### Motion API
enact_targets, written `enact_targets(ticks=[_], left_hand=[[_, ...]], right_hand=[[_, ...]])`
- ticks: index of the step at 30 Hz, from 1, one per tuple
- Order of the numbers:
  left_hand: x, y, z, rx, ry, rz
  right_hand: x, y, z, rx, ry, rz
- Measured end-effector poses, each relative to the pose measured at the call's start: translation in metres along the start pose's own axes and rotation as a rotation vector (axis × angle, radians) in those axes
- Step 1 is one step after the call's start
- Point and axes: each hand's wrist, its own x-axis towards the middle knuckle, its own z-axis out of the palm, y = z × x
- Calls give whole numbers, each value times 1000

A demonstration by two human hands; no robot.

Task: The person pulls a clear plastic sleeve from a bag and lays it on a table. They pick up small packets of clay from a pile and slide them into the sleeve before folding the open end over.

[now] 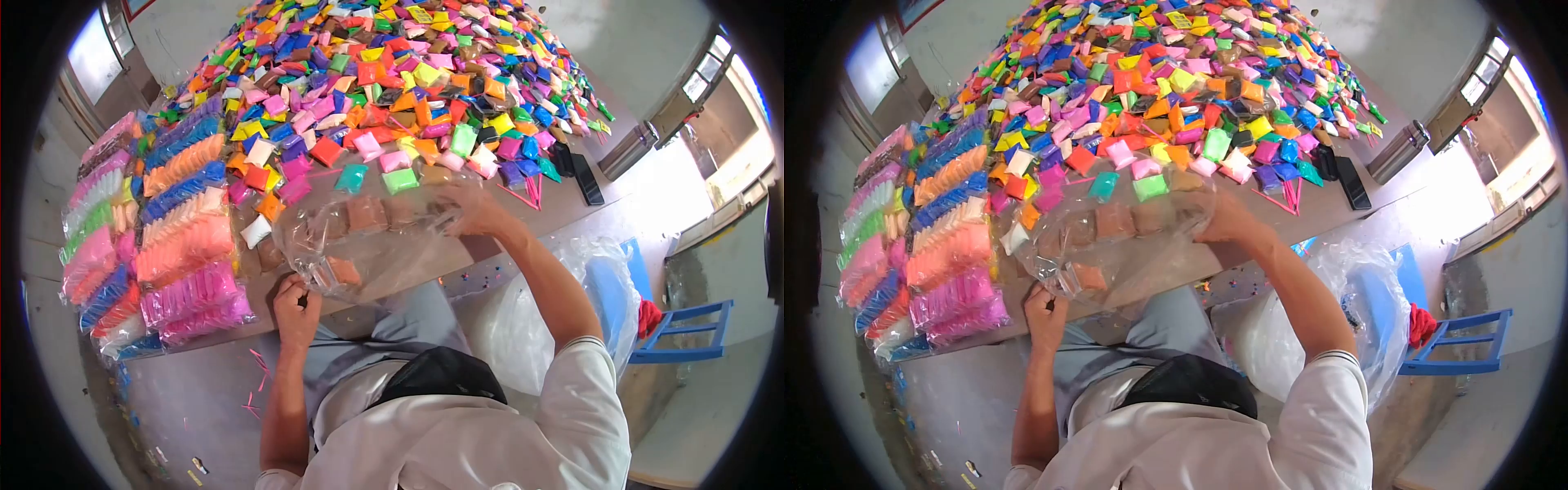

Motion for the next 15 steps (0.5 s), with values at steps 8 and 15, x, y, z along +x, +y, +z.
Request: enact_targets(ticks=[8, 15], left_hand=[[-1, -8, 3, 14, 12, 36], [-2, -2, 2, 13, 7, 12]], right_hand=[[-42, 4, -25, -4, 58, 243], [-31, 16, -21, 79, 31, 340]])
